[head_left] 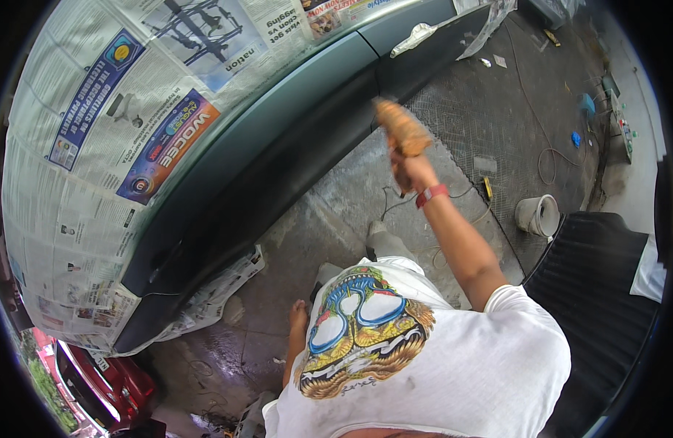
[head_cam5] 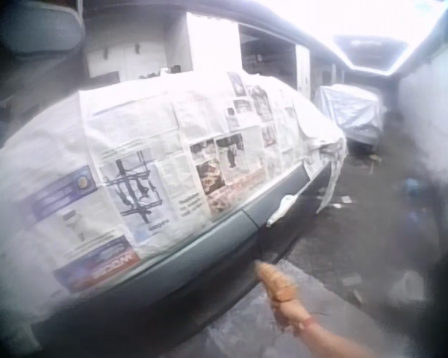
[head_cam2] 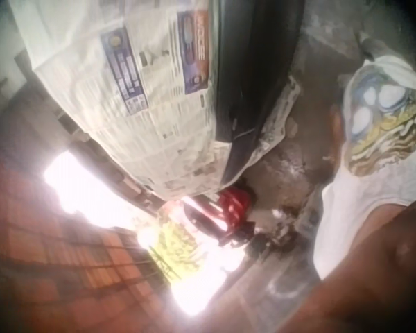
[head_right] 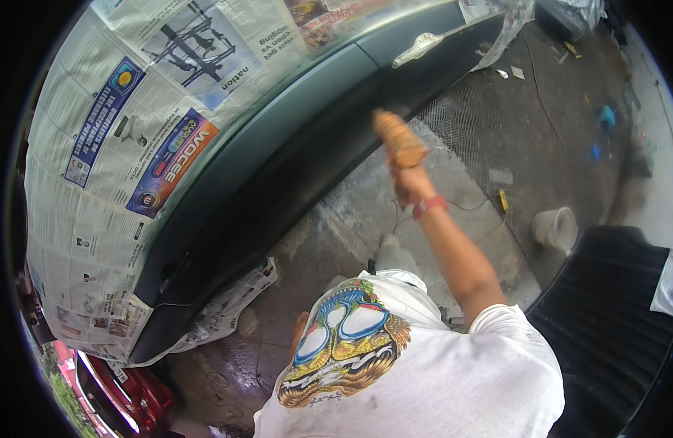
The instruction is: The person uses a heat gun to warm the car bumper, then wipes the surface with a cloth from a bucket. The bumper is partially covered with newspaper, and the person moves around the vehicle to access different sections.
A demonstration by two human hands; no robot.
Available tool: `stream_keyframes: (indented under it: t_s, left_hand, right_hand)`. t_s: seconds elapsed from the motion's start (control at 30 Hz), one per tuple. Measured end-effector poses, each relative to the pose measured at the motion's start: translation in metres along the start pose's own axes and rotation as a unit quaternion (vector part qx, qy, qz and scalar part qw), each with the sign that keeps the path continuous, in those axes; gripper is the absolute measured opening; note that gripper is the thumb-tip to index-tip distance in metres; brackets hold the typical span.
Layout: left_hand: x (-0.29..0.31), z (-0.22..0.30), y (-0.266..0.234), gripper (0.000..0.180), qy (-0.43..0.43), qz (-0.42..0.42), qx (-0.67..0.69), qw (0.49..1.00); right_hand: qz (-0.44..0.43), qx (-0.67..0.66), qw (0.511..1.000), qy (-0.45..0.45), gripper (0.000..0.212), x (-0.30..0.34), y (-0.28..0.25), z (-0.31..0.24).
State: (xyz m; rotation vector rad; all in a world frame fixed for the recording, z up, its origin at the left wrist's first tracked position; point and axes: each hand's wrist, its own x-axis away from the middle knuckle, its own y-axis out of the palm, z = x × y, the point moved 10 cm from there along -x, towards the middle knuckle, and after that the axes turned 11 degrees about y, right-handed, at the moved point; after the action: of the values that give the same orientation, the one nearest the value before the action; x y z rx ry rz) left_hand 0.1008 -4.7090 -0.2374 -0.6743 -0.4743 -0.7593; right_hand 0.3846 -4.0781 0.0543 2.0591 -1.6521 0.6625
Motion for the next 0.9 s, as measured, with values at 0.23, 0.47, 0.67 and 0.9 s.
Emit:
stream_keyframes:
  t_s: [0.23,0.47,0.67,0.9]
  left_hand:
    - [0.001,0.035,-0.004,0.05,-0.127,-0.022,0.041,0.991]
    - [0.014,0.085,0.007,0.052,-0.108,-0.018,0.025,0.994]
    - [0.047,0.141,0.021,0.055,-0.051,-0.028,0.002,0.998]
    - [0.055,0.119,0.001,0.06,-0.035,-0.031,-0.091,0.995]
  right_hand:
    - [-0.303,0.261,0.908,-0.129,0.051,0.087,0.131,0.086]
    - [-0.275,0.249,0.929,0.007,0.049,0.042,0.108,0.145]
    - [-0.02,0.034,0.999,-0.002,0.043,-0.066,-0.001,0.132]
    - [0.124,-0.008,0.989,0.082,0.019,-0.145,-0.077,0.134]
